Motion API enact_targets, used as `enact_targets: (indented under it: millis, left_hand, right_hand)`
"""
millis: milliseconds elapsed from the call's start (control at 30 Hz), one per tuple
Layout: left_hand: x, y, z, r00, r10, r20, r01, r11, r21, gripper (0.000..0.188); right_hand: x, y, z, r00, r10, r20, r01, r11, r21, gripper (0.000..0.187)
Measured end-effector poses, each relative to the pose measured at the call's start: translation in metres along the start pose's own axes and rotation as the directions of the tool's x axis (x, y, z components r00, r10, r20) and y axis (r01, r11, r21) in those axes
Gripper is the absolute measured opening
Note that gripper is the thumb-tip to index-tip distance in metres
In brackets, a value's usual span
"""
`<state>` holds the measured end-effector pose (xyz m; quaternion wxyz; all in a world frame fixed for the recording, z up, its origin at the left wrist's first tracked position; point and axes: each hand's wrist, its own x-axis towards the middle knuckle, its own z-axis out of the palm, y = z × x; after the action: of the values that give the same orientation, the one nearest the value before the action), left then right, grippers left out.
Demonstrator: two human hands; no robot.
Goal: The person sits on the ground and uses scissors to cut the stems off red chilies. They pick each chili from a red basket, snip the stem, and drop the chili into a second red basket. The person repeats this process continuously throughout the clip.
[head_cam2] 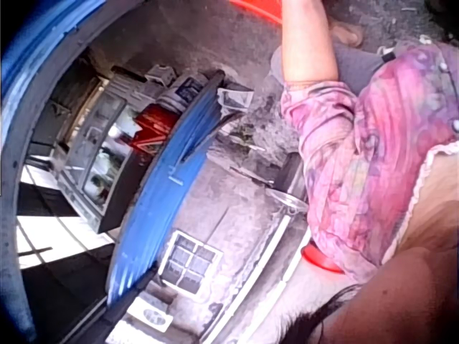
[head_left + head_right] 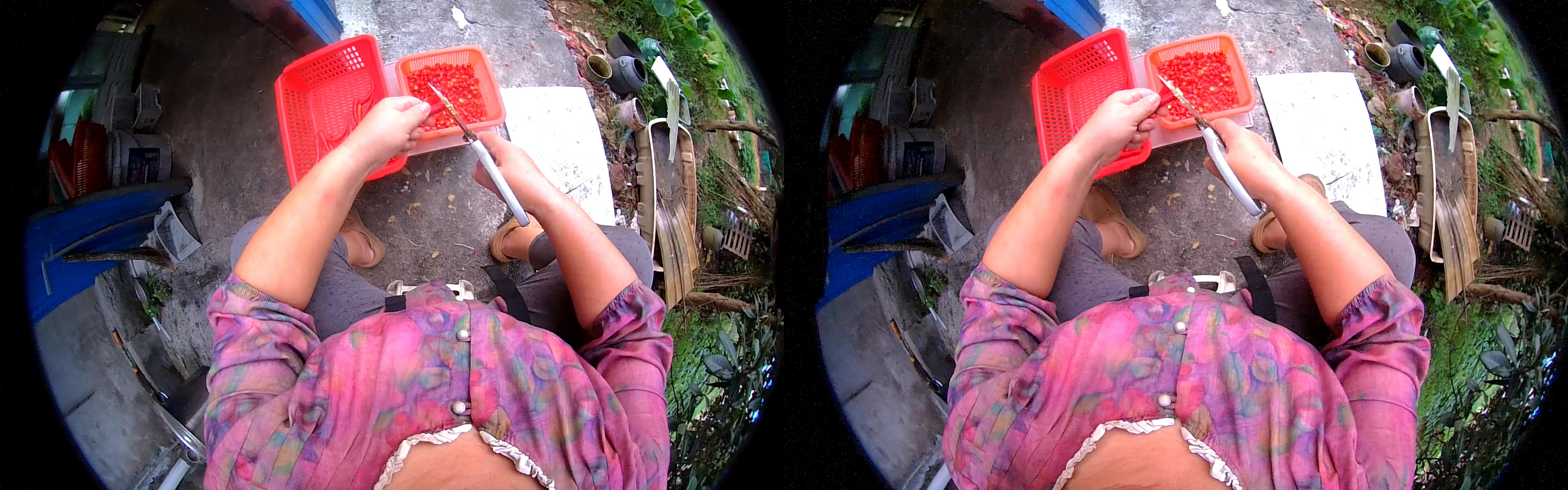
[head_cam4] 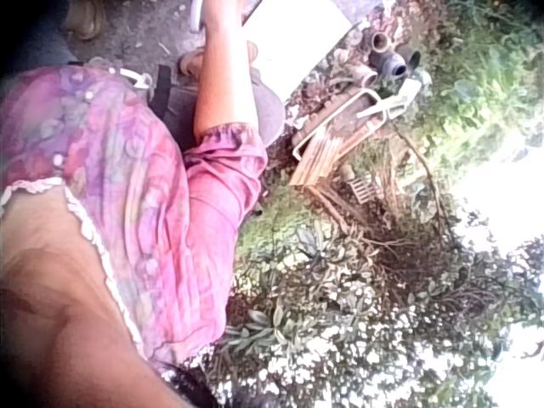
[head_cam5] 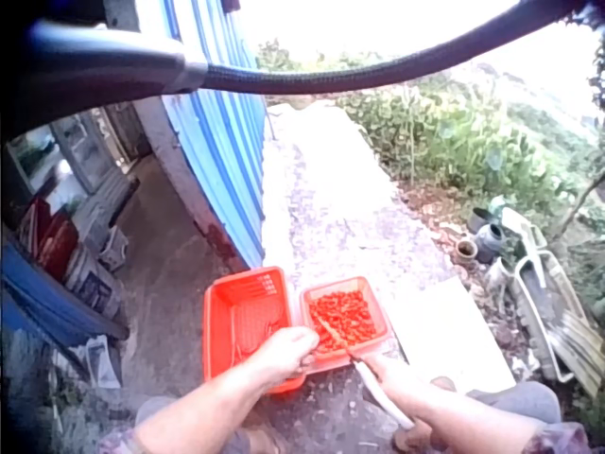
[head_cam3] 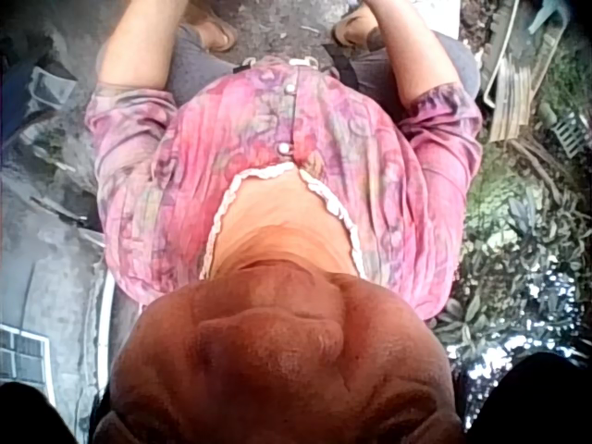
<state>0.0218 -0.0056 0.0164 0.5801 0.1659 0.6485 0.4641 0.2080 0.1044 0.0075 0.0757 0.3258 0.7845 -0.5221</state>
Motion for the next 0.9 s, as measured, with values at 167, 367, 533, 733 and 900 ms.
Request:
enact_targets:
  millis: [167, 367, 533, 733, 900]
  left_hand:
    - [-0.001, 0.000, 0.004, 1.000, 0.007, 0.025, -0.008, 0.999, 0.032, 0.023]
    - [0.000, -0.002, 0.003, 0.994, 0.062, 0.092, -0.070, 0.994, 0.080, 0.023]
    - [-0.005, 0.000, 0.006, 0.997, 0.004, 0.076, -0.002, 0.999, -0.033, 0.023]
    - [-0.002, -0.001, 0.003, 0.999, -0.011, 0.039, 0.010, 1.000, 0.025, 0.023]
    - [0.005, -0.007, 0.001, 1.000, 0.004, -0.023, -0.001, 0.991, 0.131, 0.022]
  right_hand:
    - [-0.003, -0.009, -0.004, 1.000, -0.027, 0.013, 0.027, 0.999, 0.045, 0.036]
    - [-0.005, -0.007, 0.001, 0.998, -0.058, -0.019, 0.058, 0.998, 0.014, 0.036]
    - [-0.006, -0.007, 0.003, 0.998, -0.056, -0.032, 0.060, 0.991, 0.122, 0.036]
    - [-0.009, -0.020, -0.004, 0.998, 0.066, 0.018, -0.066, 0.998, 0.007, 0.027]
    - [-0.011, -0.030, -0.006, 0.996, 0.086, 0.005, -0.086, 0.996, -0.027, 0.020]
